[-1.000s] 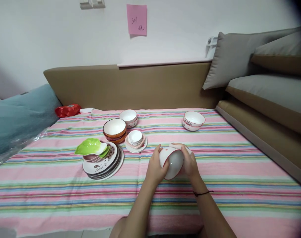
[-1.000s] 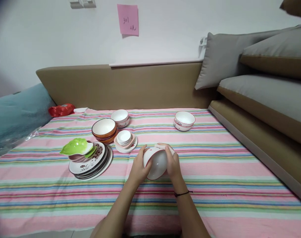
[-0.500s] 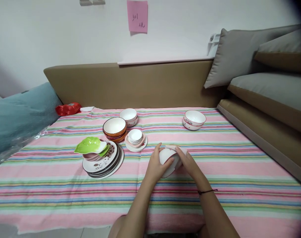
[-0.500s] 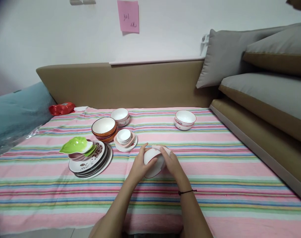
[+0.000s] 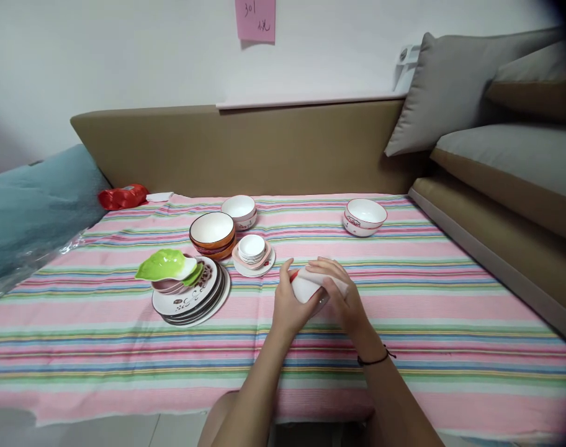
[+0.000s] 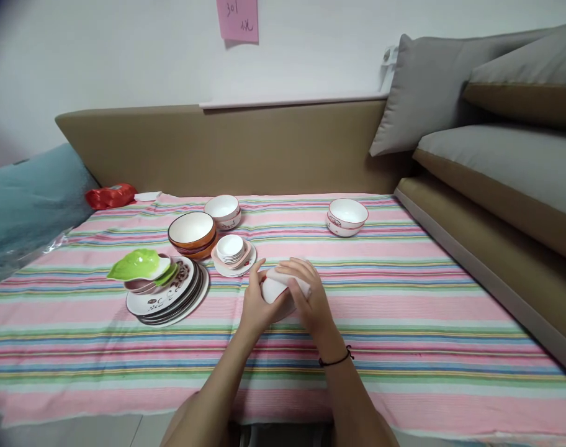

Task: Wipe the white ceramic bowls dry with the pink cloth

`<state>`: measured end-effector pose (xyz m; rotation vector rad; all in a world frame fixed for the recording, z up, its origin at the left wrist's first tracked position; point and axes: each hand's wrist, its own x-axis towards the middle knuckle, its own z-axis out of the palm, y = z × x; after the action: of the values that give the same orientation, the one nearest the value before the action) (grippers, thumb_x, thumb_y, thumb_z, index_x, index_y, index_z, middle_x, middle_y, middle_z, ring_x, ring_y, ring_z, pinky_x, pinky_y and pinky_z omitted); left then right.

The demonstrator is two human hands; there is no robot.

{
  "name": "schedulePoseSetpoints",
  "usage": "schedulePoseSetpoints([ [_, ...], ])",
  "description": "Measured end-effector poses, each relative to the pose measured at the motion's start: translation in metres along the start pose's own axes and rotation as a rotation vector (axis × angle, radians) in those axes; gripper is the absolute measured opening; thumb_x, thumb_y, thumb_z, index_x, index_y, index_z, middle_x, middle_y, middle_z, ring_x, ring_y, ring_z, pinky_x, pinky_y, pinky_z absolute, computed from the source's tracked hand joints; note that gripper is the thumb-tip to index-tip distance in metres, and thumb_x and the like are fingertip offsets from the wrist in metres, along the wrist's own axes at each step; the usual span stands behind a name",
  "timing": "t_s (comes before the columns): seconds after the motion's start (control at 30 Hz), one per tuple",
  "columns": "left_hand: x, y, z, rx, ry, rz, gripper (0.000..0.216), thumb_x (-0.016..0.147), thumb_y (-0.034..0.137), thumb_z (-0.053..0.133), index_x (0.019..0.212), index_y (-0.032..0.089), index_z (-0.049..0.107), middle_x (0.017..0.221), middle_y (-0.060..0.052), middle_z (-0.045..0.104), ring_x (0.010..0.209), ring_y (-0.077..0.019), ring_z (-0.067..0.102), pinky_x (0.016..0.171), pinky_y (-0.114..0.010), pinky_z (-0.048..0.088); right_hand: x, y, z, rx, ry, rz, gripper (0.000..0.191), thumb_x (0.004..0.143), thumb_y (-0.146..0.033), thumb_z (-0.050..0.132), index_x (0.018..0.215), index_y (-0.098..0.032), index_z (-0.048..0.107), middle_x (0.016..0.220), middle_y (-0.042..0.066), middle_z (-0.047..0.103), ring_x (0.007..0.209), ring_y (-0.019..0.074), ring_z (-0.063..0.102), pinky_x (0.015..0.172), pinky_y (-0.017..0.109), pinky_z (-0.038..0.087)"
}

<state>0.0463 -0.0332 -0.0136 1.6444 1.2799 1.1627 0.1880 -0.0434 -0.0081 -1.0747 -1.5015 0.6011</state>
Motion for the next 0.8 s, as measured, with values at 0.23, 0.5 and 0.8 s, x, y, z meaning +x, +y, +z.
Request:
schedulePoseSetpoints([
  [0.23,-0.003,0.006,-0.006,-0.021,0.070,0.134,0.089,0.072,0.040,0.075,0.144,0.020,0.026,0.110,-0.009,0.064,0.102,-0.0235,0.063,0.091,-0.039,0.049,0.000,-0.006,-0.005,0.029,0.010,0.004,0.036,0.097,-0.039,0.041,0.116,-0.028,0.070,0.127,0.004,0.066,0.127,0.0261,0.052,0.113,0.049,0.034],
  [0.5,-0.005,0.008,-0.008,0.023,0.097,0.166,0.092,0.069,0.037,0.075,0.145,0.021,0.026,0.114,-0.010,0.063,0.106,-0.0252,0.062,0.094,-0.040,0.049,-0.006,-0.016,0.002,-0.047,0.021,-0.069,0.036,0.098,-0.035,0.039,0.119,-0.030,0.068,0.128,0.003,0.065,0.127,0.0259,0.052,0.112,0.050,0.036],
  [0.8,-0.007,0.002,-0.006,0.151,0.036,0.254,0.096,0.070,0.038,0.072,0.148,0.018,0.021,0.125,-0.015,0.058,0.114,-0.0281,0.058,0.097,-0.042,0.047,-0.003,0.001,0.008,0.093,0.117,0.149,0.040,0.098,-0.036,0.035,0.111,-0.024,0.071,0.122,0.007,0.067,0.118,0.0251,0.058,0.106,0.045,0.042],
])
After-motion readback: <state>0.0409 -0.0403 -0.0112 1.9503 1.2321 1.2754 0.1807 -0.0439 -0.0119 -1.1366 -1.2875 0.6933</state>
